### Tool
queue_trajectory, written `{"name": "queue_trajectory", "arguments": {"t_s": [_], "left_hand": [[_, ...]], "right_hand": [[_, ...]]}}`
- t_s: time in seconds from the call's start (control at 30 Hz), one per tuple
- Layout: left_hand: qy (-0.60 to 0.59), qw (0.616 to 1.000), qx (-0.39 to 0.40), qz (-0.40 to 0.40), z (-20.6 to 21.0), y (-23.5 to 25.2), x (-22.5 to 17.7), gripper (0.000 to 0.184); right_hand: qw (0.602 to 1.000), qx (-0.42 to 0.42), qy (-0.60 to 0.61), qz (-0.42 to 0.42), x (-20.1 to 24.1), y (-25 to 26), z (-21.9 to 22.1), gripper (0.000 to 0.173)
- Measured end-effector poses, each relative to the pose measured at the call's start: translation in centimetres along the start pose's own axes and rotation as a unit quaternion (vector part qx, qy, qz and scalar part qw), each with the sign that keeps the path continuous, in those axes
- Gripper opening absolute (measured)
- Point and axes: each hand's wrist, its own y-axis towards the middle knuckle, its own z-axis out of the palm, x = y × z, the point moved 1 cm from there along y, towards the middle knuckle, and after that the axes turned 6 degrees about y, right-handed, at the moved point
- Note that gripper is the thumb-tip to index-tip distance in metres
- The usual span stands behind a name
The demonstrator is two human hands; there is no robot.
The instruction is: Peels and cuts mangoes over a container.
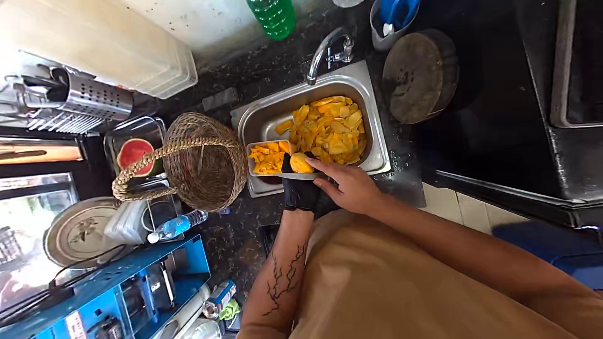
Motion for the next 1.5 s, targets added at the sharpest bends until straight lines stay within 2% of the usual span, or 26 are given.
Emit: {"name": "queue_trajectory", "arguments": {"t_s": [0.07, 0.1, 0.13, 0.17, 0.2, 0.27, 0.33, 0.53, 0.63, 0.8, 0.9, 1.07, 1.13, 1.2, 1.23, 1.27, 1.37, 1.5], "left_hand": [[0.016, 0.997, 0.081, 0.014, -2.2, -0.9, 0.3, 0.039], [0.017, 0.982, 0.186, 0.022, -4.7, -0.7, 0.7, 0.041], [0.015, 0.943, 0.33, 0.034, -7.1, 0.7, 0.9, 0.045], [0.034, 0.974, 0.222, 0.023, -5.6, -0.5, 0.7, 0.044], [0.046, 0.988, 0.145, 0.008, -4.2, -1.1, 0.4, 0.044], [0.021, 0.993, 0.115, -0.007, -3.0, -0.4, 0.2, 0.044], [-0.054, 0.994, 0.092, -0.021, -1.6, 1.5, 0.4, 0.041], [-0.088, 0.99, 0.097, -0.041, -0.8, 2.3, 0.3, 0.039], [-0.085, 0.99, 0.104, -0.044, -0.4, 2.5, 0.5, 0.039], [-0.071, 0.988, 0.127, -0.055, -0.1, 2.4, 0.4, 0.049], [-0.067, 0.988, 0.129, -0.044, -0.6, 2.5, 0.5, 0.048], [-0.021, 0.997, 0.069, -0.027, -0.2, 1.3, -0.3, 0.045], [-0.004, 0.995, 0.094, -0.033, -1.3, 0.7, -1.2, 0.052], [0.058, 0.975, 0.208, -0.043, -3.9, 0.6, -2.1, 0.06], [0.093, 0.964, 0.244, -0.048, -5.0, 0.6, -2.6, 0.056], [0.157, 0.956, 0.244, -0.048, -5.4, 0.3, -2.9, 0.05], [0.324, 0.907, 0.264, -0.047, -5.1, -0.5, -3.1, 0.059], [0.312, 0.914, 0.243, -0.093, -5.6, -0.4, -2.8, 0.063]], "right_hand": [[1.0, 0.01, 0.011, -0.007, -0.3, 0.2, -0.1, 0.047], [1.0, 0.023, 0.017, -0.003, -0.4, 0.2, -0.3, 0.047], [0.999, 0.043, 0.023, 0.003, -0.5, 0.3, -0.5, 0.048], [0.998, 0.065, 0.025, 0.008, -0.5, 0.4, -0.8, 0.05], [0.996, 0.085, 0.02, 0.009, -0.5, 0.6, -1.1, 0.052], [0.997, 0.079, -0.003, -0.007, -0.6, 0.5, -1.2, 0.052], [0.998, 0.028, -0.026, -0.046, -0.9, 0.3, -0.9, 0.047], [0.998, 0.034, -0.037, -0.048, -1.0, 1.0, -2.0, 0.048], [0.996, 0.005, -0.057, -0.07, -1.3, 1.0, -1.9, 0.045], [0.996, -0.026, -0.037, -0.072, -1.3, 0.9, -1.7, 0.042], [0.999, -0.018, -0.004, -0.049, -1.0, 1.1, -1.8, 0.04], [0.994, 0.011, 0.105, 0.024, 0.0, 1.1, -2.4, 0.039], [0.964, 0.078, 0.232, 0.105, 0.3, 1.5, -3.8, 0.038], [0.903, 0.124, 0.379, 0.16, 0.4, 1.8, -5.0, 0.035], [0.879, 0.163, 0.413, 0.171, 0.3, 1.8, -5.3, 0.035], [0.87, 0.199, 0.417, 0.173, 0.3, 1.8, -5.4, 0.034], [0.898, 0.222, 0.352, 0.14, 0.4, 1.5, -5.0, 0.032], [0.935, 0.173, 0.284, 0.121, 0.9, 1.8, -5.1, 0.031]]}}
